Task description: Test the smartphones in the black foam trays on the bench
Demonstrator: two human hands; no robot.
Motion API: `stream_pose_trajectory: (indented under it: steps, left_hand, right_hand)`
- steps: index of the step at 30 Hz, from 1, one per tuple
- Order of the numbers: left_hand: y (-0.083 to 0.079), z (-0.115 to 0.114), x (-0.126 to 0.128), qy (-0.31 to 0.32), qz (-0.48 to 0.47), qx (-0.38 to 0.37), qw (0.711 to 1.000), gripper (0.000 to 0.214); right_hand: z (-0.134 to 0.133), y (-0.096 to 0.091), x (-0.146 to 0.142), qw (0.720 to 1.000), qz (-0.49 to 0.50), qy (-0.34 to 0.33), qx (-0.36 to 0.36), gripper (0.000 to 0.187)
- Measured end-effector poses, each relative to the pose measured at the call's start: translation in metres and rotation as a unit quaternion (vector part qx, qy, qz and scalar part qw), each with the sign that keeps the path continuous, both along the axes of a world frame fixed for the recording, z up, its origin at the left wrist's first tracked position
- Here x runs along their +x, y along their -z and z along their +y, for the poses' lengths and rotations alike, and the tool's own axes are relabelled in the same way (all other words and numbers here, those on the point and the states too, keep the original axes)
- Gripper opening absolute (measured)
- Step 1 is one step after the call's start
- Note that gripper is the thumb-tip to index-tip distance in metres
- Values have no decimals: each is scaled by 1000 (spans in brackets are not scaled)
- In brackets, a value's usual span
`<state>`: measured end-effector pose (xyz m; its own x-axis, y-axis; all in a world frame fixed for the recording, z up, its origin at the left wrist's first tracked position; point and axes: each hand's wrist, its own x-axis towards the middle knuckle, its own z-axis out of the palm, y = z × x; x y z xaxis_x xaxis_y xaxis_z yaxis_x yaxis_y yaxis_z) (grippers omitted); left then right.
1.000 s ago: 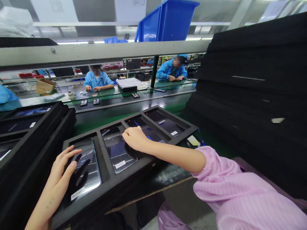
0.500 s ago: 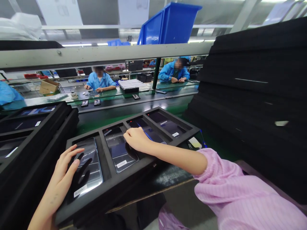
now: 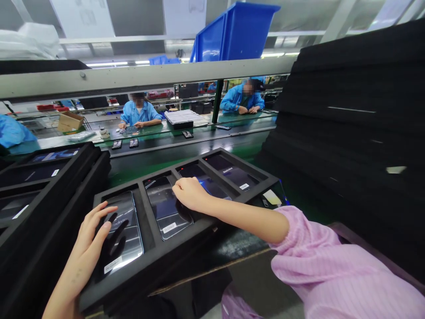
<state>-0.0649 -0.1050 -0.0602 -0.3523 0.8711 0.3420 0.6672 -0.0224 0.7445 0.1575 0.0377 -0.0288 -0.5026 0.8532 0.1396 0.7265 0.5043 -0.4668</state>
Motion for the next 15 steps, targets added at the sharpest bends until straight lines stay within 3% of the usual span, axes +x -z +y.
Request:
stream_pose_trajectory:
  steps: [15]
  left_hand:
    - [0, 0, 0, -8, -14, -1, 1000, 49]
  right_hand:
    - [1, 2, 0, 1000, 0, -4, -1, 30]
